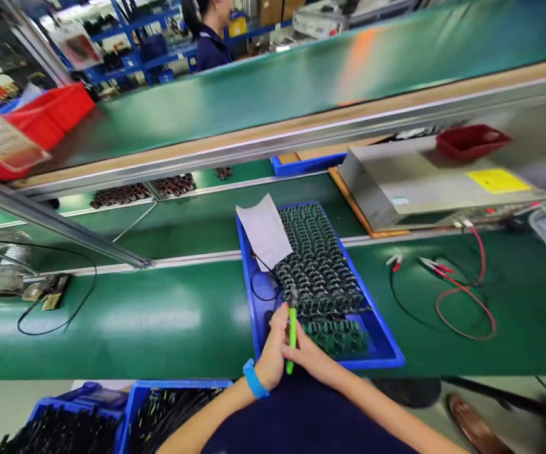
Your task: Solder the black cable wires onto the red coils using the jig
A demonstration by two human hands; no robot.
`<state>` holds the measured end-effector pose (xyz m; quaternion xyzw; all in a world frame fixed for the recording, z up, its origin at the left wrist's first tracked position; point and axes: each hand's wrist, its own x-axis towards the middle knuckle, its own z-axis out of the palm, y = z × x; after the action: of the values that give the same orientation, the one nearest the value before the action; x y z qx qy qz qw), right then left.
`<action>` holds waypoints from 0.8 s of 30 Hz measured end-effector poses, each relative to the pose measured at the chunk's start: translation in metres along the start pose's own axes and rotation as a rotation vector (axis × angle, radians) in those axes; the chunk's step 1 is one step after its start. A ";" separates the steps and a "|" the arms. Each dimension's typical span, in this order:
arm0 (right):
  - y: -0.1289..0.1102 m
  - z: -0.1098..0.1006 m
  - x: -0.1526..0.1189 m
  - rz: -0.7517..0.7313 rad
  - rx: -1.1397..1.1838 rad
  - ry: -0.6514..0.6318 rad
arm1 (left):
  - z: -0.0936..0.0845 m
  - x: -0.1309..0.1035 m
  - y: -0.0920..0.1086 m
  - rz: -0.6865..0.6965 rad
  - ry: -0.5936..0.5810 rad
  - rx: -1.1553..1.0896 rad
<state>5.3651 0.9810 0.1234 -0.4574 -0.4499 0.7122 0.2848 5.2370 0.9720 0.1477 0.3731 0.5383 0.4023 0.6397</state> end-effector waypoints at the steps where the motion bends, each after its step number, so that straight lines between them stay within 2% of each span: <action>1: 0.001 -0.007 -0.006 0.029 0.022 0.011 | 0.009 -0.001 -0.004 0.016 -0.082 0.090; 2: 0.000 -0.019 -0.013 0.052 0.032 0.048 | 0.010 -0.002 -0.008 0.031 -0.133 0.190; 4: 0.001 -0.057 -0.029 0.082 0.062 0.166 | -0.001 -0.002 -0.019 0.023 -0.157 0.407; 7: 0.010 -0.136 -0.049 0.070 0.067 0.478 | -0.029 0.002 -0.043 -0.063 -0.004 0.613; 9: 0.023 -0.188 -0.053 0.082 0.032 0.688 | -0.037 0.004 -0.059 -0.084 0.059 0.742; 11: 0.038 -0.230 -0.053 0.147 -0.028 0.804 | -0.031 0.008 -0.071 -0.058 0.067 0.855; 13: 0.051 -0.261 -0.050 0.231 -0.108 0.818 | -0.015 0.014 -0.077 -0.003 0.046 0.957; 15: 0.061 -0.281 -0.049 0.298 -0.225 0.809 | 0.003 0.022 -0.080 0.045 0.000 1.053; 18: 0.071 -0.294 -0.050 0.345 -0.474 0.870 | 0.024 0.033 -0.079 0.069 -0.072 1.195; 20: 0.078 -0.292 -0.049 0.365 -0.636 0.907 | 0.033 0.035 -0.076 0.056 -0.080 1.291; 24: 0.094 -0.275 -0.037 0.452 -0.849 0.899 | 0.048 0.032 -0.067 0.001 -0.106 1.452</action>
<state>5.6308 1.0144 0.0052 -0.8662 -0.4219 0.2546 0.0833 5.2946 0.9721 0.0807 0.7227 0.6376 -0.0748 0.2560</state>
